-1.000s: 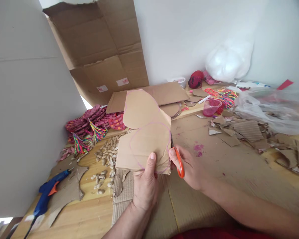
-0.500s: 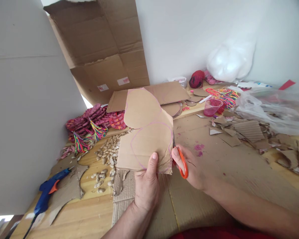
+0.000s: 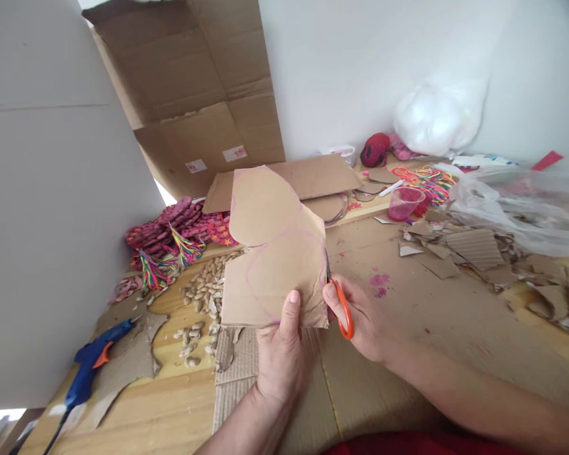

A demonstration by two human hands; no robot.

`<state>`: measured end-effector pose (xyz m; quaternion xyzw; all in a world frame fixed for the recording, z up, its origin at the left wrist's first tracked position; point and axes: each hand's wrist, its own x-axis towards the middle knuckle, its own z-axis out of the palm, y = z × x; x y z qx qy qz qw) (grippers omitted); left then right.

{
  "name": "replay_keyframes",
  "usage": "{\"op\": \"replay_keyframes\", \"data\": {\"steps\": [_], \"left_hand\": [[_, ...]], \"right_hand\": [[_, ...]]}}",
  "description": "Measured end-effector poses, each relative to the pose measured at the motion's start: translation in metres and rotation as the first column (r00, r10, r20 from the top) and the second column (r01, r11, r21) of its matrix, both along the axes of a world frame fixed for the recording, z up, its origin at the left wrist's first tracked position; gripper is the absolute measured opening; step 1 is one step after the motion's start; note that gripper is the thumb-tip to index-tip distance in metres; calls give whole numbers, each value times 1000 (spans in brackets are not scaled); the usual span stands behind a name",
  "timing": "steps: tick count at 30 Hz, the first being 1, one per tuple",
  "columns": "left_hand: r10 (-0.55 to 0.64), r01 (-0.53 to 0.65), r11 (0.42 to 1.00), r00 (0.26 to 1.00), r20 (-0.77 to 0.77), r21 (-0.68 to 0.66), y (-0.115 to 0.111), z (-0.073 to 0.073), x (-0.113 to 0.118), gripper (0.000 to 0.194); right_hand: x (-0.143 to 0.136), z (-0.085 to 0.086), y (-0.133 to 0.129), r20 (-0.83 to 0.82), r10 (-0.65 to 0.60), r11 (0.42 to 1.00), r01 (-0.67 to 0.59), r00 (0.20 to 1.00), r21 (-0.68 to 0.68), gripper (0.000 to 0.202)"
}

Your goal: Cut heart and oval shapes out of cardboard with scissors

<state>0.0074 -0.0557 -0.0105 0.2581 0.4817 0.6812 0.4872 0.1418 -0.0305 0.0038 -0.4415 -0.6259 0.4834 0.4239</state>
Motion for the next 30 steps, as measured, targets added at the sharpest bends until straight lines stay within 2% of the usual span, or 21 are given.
{"op": "replay_keyframes", "data": {"steps": [5, 13, 20, 25, 30], "left_hand": [[-15, 18, 999, 997, -69, 34, -2, -2, 2, 50], [-19, 20, 1000, 997, -74, 17, -3, -5, 3, 50], [-28, 27, 999, 999, 37, 39, -2, -4, 6, 56], [-22, 21, 999, 999, 45, 34, -3, 0, 8, 59], [-35, 31, 997, 998, 61, 66, -3, -4, 7, 59]], "right_hand": [[-2, -5, -1, -21, -1, 1000, 1, 1000, -7, 52], [-2, -5, -2, -24, -7, 999, 6, 1000, -31, 53], [-4, -3, -3, -23, -15, 999, 14, 1000, -37, 54], [-6, -5, -4, -50, -20, 999, 18, 999, -28, 52], [-5, -7, -3, -61, -13, 999, 11, 998, -30, 51]]}}
